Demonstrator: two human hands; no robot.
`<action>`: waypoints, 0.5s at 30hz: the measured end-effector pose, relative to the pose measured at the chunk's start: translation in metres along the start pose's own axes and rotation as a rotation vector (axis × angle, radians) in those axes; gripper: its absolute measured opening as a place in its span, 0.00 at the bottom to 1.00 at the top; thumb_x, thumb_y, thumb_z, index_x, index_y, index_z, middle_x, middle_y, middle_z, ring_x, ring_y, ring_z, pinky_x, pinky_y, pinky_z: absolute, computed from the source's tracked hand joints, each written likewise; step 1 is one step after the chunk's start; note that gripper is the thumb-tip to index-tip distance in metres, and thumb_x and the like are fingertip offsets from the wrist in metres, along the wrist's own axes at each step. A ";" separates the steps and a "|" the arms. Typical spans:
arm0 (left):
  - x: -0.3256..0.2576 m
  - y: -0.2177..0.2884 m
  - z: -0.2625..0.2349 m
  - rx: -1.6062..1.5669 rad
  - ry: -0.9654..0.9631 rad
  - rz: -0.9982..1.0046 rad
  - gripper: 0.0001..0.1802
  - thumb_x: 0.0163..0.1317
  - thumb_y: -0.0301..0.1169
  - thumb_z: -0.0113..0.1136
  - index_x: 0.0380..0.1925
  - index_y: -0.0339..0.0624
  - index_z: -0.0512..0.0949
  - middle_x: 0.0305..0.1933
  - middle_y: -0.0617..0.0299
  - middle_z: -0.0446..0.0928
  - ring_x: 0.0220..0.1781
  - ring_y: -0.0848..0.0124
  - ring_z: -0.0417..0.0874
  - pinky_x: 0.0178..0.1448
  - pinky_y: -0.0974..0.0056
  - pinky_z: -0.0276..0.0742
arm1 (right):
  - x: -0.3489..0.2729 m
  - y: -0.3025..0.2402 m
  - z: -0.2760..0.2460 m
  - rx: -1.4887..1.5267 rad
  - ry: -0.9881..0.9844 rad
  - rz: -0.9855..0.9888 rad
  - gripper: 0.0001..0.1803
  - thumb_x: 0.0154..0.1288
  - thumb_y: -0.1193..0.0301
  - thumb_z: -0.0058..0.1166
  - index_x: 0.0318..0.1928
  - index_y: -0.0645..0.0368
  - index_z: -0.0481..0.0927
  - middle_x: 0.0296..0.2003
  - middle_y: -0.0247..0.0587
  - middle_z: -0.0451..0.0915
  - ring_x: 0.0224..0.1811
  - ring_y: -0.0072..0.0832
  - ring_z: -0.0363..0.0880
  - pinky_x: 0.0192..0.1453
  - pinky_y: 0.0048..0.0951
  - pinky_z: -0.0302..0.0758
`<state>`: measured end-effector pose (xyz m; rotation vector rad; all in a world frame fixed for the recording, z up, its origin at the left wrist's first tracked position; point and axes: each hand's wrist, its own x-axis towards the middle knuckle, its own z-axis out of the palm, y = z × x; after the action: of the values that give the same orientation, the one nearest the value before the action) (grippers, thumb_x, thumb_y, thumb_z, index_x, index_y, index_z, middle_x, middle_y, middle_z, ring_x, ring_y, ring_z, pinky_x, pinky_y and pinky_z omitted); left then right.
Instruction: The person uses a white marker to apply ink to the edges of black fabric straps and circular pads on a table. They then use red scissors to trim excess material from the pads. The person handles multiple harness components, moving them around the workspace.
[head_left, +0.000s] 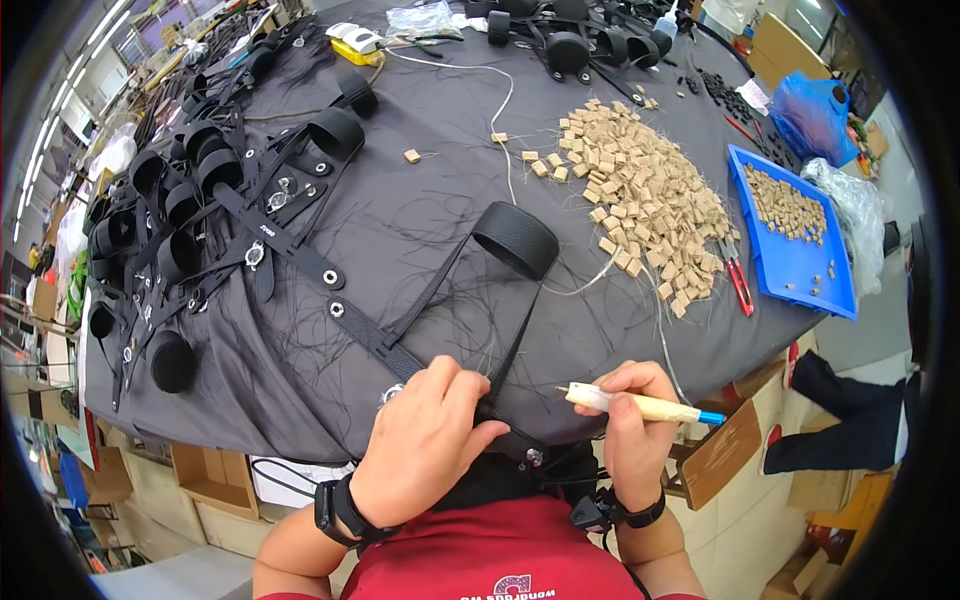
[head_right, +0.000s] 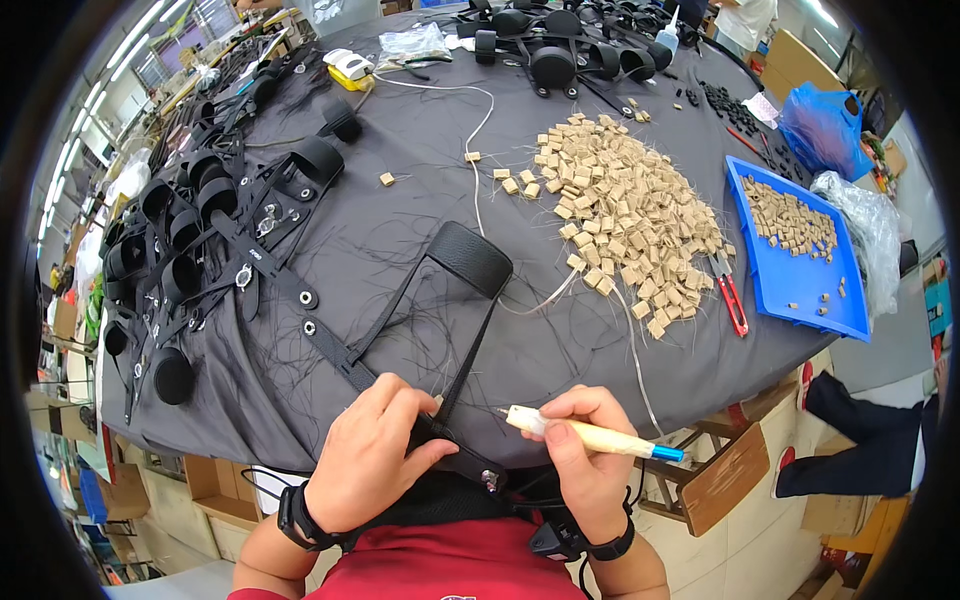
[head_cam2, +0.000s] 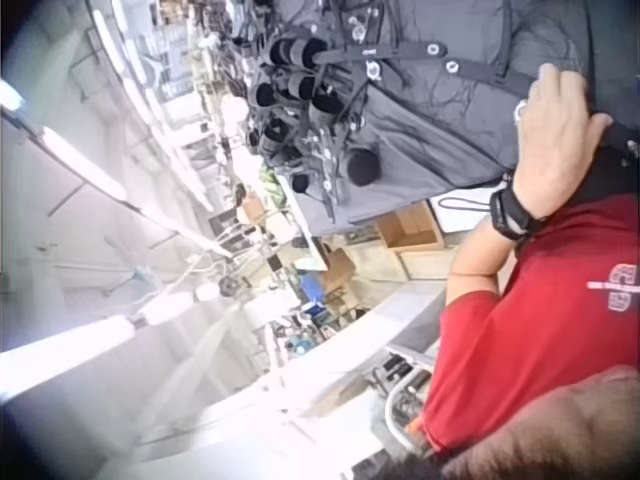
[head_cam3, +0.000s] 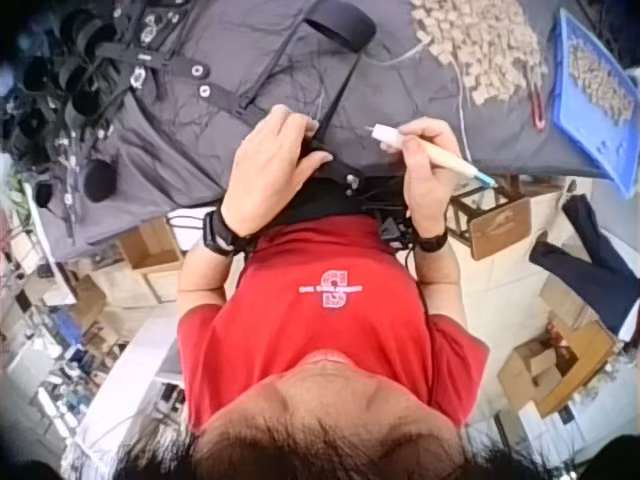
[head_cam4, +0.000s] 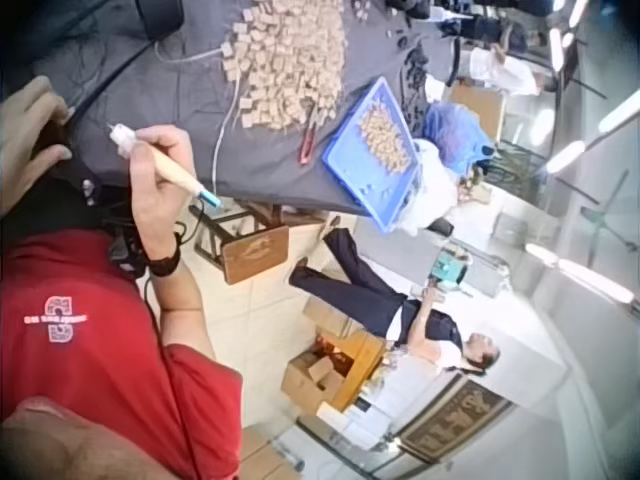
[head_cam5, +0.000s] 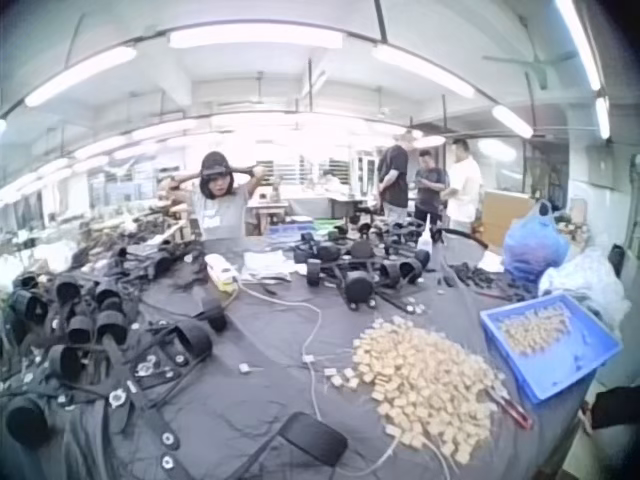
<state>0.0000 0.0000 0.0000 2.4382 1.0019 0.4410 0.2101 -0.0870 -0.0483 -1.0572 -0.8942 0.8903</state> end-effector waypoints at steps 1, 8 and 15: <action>0.000 0.003 -0.002 0.005 0.003 -0.061 0.20 0.55 0.31 0.72 0.44 0.40 0.75 0.42 0.54 0.72 0.40 0.52 0.80 0.41 0.54 0.77 | 0.001 -0.001 0.003 0.022 0.015 0.011 0.14 0.72 0.68 0.57 0.47 0.66 0.73 0.38 0.44 0.79 0.38 0.29 0.84 0.47 0.26 0.80; 0.003 -0.001 0.008 -0.044 0.013 -0.092 0.15 0.55 0.29 0.71 0.38 0.37 0.75 0.36 0.53 0.71 0.35 0.50 0.79 0.37 0.53 0.76 | -0.006 -0.002 0.012 -0.010 -0.011 -0.037 0.14 0.71 0.68 0.60 0.49 0.64 0.76 0.36 0.45 0.85 0.33 0.30 0.85 0.38 0.28 0.81; -0.005 -0.005 0.015 -0.084 0.056 -0.113 0.11 0.56 0.26 0.69 0.33 0.38 0.74 0.34 0.54 0.71 0.33 0.52 0.78 0.36 0.54 0.75 | -0.014 0.006 0.016 -0.802 -0.343 -0.581 0.23 0.56 0.64 0.71 0.52 0.49 0.79 0.39 0.38 0.85 0.34 0.33 0.83 0.34 0.33 0.75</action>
<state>0.0003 -0.0051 -0.0154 2.2932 1.1153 0.5051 0.1889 -0.0933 -0.0527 -1.2159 -1.8237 0.1961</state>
